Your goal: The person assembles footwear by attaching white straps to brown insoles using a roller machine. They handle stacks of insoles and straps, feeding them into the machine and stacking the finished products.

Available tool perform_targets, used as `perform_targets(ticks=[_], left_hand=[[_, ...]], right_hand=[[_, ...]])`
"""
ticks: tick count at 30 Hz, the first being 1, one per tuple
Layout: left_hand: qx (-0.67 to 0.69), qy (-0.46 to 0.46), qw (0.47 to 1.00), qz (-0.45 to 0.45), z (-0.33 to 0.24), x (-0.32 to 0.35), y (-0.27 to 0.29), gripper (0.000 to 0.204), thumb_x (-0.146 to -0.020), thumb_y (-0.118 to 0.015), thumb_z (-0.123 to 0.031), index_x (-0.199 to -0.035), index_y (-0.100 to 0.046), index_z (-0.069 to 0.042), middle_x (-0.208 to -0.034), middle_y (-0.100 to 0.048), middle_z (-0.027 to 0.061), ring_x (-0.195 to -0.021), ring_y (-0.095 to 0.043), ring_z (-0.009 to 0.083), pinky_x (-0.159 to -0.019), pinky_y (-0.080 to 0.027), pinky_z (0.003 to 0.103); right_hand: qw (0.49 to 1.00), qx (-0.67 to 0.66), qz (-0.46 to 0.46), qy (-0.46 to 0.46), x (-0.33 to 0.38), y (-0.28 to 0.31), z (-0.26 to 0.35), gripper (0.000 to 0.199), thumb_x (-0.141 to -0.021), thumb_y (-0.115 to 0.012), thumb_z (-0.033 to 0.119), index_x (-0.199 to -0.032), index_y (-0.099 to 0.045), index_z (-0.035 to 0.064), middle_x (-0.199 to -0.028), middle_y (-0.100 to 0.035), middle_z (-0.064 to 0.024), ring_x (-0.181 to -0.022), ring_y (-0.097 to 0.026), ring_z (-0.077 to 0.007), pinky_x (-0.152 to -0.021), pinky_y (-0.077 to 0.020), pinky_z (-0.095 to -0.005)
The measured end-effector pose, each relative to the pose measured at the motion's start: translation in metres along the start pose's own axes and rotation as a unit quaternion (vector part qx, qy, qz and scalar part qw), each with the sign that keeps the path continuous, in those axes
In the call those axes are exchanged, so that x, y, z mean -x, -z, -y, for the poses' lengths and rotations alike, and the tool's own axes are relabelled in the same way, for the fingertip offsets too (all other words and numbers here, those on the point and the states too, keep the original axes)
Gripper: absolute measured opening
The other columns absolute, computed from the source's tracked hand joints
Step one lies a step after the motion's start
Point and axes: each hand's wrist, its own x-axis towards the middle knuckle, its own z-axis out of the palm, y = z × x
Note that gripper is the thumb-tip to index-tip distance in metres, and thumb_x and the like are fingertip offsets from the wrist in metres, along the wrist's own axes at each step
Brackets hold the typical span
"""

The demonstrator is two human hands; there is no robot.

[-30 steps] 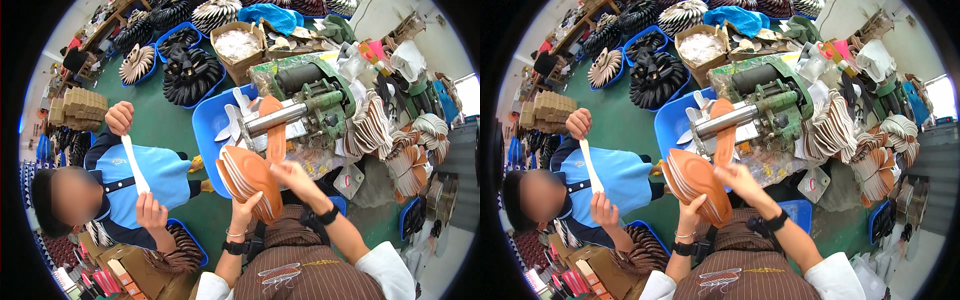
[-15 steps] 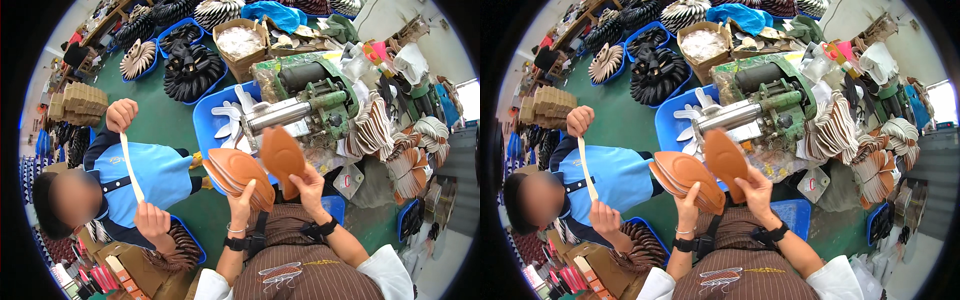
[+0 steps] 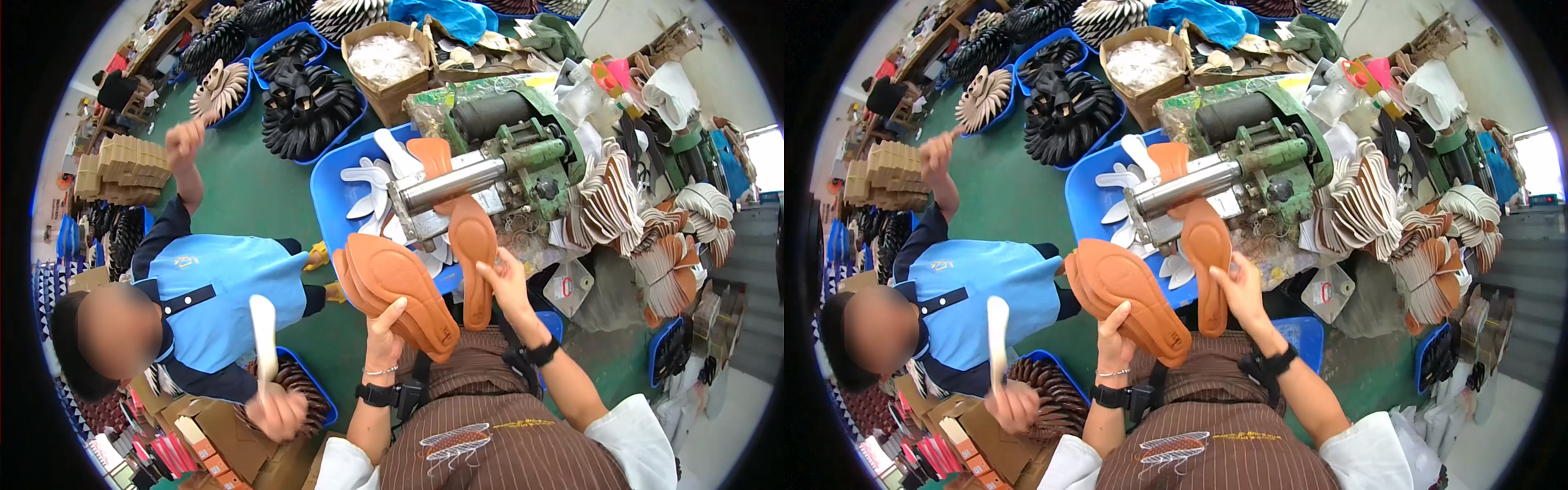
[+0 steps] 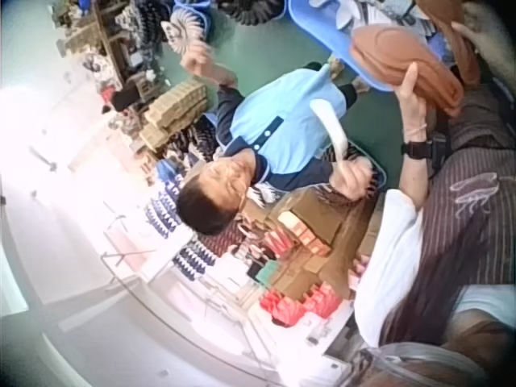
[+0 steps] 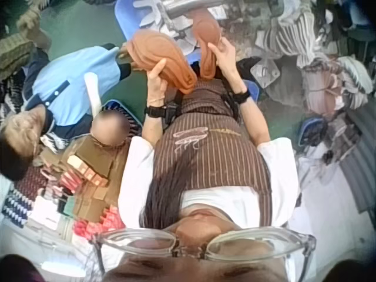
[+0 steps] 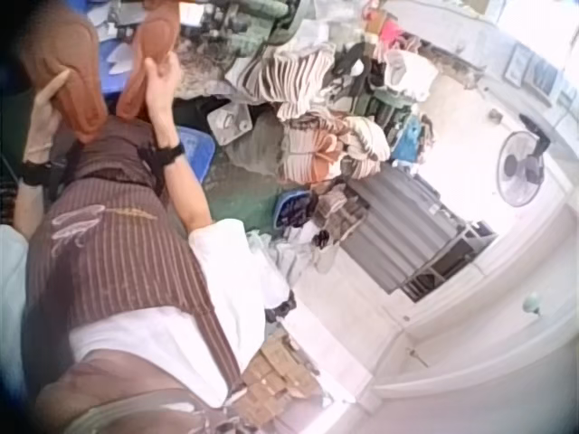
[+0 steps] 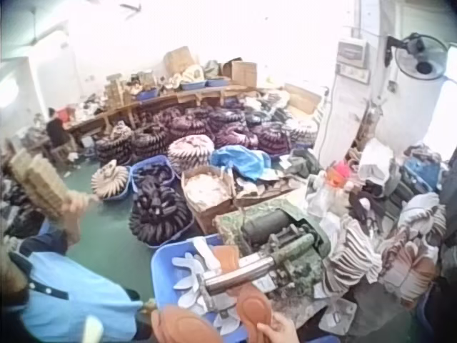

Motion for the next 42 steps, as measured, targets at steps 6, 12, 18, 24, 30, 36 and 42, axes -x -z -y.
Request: perform_targets(ticks=[6,12,18,24,30,36,42], left_hand=[[-0.072,-0.001,0.997,0.003,0.006,-0.001,-0.018,0.049,-0.083,-0.069,-0.002,-0.128,-0.049,-0.002,-0.12,-0.058,0.0079,-0.111,-0.057,0.0205,-0.099,-0.045,0.036],[-0.075,-0.018,0.997,-0.014,0.009,-0.01,-0.021,0.046,-0.086,-0.069,-0.003,-0.128,-0.05,-0.003,-0.121,-0.058,0.0066,-0.111,-0.057,0.0183,-0.098,-0.045,0.034],[-0.117,-0.034,0.992,-0.046,0.021,-0.014,-0.023,0.051,-0.085,-0.071,-0.003,-0.131,-0.047,-0.004,-0.123,-0.056,0.0064,-0.111,-0.055,0.0174,-0.097,-0.046,0.033],[-0.103,-0.099,0.987,-0.076,0.032,-0.017,-0.034,0.05,-0.087,-0.07,-0.006,-0.131,-0.046,-0.003,-0.124,-0.055,0.0065,-0.113,-0.053,0.0164,-0.097,-0.044,0.032],[-0.174,-0.177,0.96,-0.133,0.04,-0.021,-0.041,0.038,-0.098,-0.057,-0.017,-0.131,-0.044,-0.004,-0.122,-0.056,0.0076,-0.107,-0.057,0.0179,-0.091,-0.049,0.033],[-0.064,-0.126,0.982,-0.126,0.031,-0.028,-0.05,0.039,-0.099,-0.055,-0.025,-0.131,-0.045,-0.004,-0.122,-0.056,0.0093,-0.106,-0.059,0.0202,-0.09,-0.051,0.036],[0.019,0.047,0.995,-0.089,0.014,-0.037,-0.04,0.042,-0.097,-0.058,-0.03,-0.128,-0.049,-0.003,-0.12,-0.06,0.0103,-0.105,-0.061,0.0232,-0.09,-0.052,0.038]], right_hand=[[0.99,-0.043,0.063,-0.119,-0.021,-0.032,0.04,0.029,-0.092,-0.066,0.016,-0.112,-0.061,-0.004,-0.098,-0.069,-0.0059,-0.087,-0.063,-0.0081,-0.077,-0.0523,-0.0251],[0.994,0.043,-0.076,-0.071,0.01,0.01,-0.014,0.019,-0.093,-0.064,0.014,-0.106,-0.062,-0.0003,-0.085,-0.068,-0.0039,-0.073,-0.062,-0.0067,-0.063,-0.0495,-0.0214],[0.995,0.097,-0.014,-0.036,-0.028,-0.018,0.011,0.024,-0.09,-0.067,0.018,-0.1,-0.064,-0.0043,-0.087,-0.071,-0.01,-0.08,-0.065,-0.01,-0.068,-0.0521,-0.0242],[0.994,0.081,0.06,-0.029,0.039,-0.045,0.027,0.016,-0.088,-0.069,0.011,-0.091,-0.061,-0.0026,-0.088,-0.069,-0.0082,-0.082,-0.065,-0.01,-0.073,-0.0525,-0.0258],[0.983,-0.019,0.128,-0.129,0.053,-0.046,0.027,0.02,-0.092,-0.066,0.014,-0.095,-0.056,-0.0023,-0.091,-0.067,-0.0075,-0.084,-0.062,-0.0083,-0.071,-0.0522,-0.0262],[0.985,0.089,0.139,-0.049,0.054,-0.042,0.031,0.025,-0.093,-0.064,0.018,-0.107,-0.058,-0.0027,-0.086,-0.064,-0.0057,-0.081,-0.056,-0.0055,-0.071,-0.0494,-0.0252],[0.984,0.17,0.047,0.03,0.057,-0.022,0.03,0.018,-0.093,-0.062,0.014,-0.101,-0.058,-0.002,-0.082,-0.062,-0.0065,-0.079,-0.053,-0.006,-0.069,-0.0476,-0.0262]])
